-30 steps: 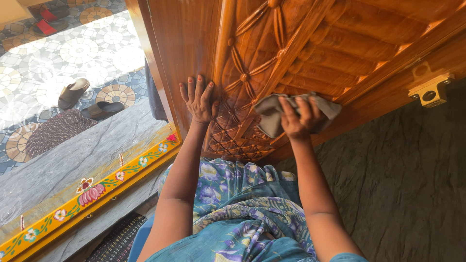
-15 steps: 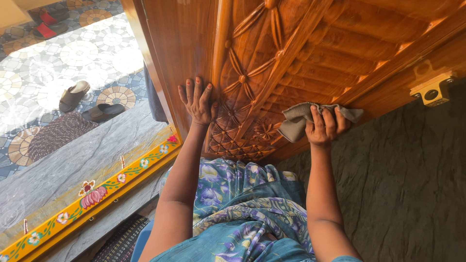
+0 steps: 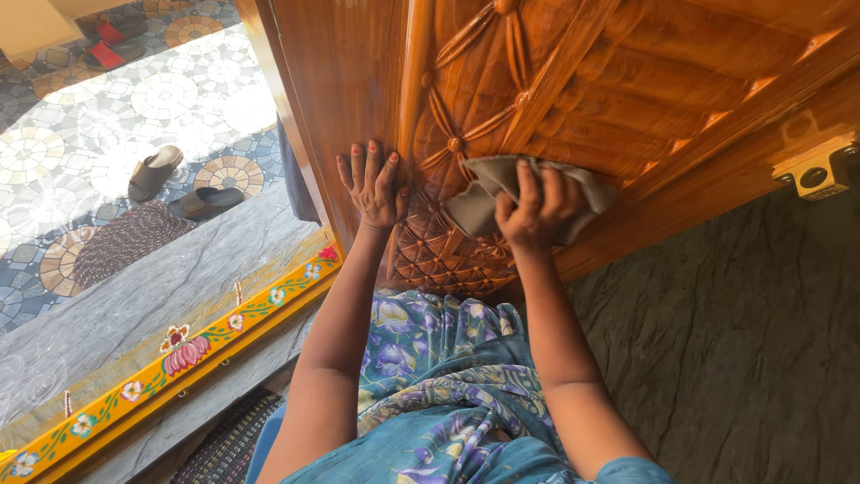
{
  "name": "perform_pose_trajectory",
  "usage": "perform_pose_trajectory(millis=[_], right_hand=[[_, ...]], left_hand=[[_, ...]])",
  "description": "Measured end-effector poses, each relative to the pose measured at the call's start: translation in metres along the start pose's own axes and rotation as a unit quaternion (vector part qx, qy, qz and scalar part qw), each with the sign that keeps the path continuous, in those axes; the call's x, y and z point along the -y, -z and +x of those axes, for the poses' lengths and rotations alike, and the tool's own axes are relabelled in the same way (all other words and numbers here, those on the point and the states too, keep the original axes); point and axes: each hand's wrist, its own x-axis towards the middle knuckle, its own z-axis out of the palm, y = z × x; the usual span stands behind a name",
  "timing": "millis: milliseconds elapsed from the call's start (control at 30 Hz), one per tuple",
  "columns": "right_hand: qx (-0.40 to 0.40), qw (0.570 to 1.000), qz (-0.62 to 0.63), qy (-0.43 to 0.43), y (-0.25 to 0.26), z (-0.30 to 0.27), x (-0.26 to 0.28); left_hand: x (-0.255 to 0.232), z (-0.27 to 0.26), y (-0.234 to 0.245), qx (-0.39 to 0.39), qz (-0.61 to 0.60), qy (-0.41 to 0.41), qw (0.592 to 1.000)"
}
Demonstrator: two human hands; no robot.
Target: The person cleans a carved wooden door with a cloth, wiping down the various sections and ornate details.
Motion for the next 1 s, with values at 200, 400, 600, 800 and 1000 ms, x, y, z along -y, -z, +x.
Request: perform_pose_trajectory(millis=[200, 400, 600, 800, 1000], right_hand=[[0.028, 0.992, -0.063, -0.106, 0.027, -0.007, -0.044], [0.026, 0.968, -0.140, -0.206, 0.032, 0.079, -0.073], [0.042, 0.966, -0.140, -0.212, 0.033, 0.074, -0.063], [-0.004, 0.989, -0.013, -0.148, 0.020, -0.044, -0.044], [-0.055, 0.996, -0.023, -0.061, -0.005, -0.093, -0.021]], left_hand=[[0.002, -0.003, -0.004, -0.004, -0.001, 0.002, 1.000], [0.003, -0.005, -0.006, -0.001, 0.004, 0.002, 1.000], [0.002, -0.002, -0.005, -0.006, 0.000, 0.001, 1.000], [0.003, -0.003, -0.004, -0.004, -0.001, 0.004, 1.000], [0.002, -0.003, -0.004, 0.003, 0.003, 0.010, 1.000]])
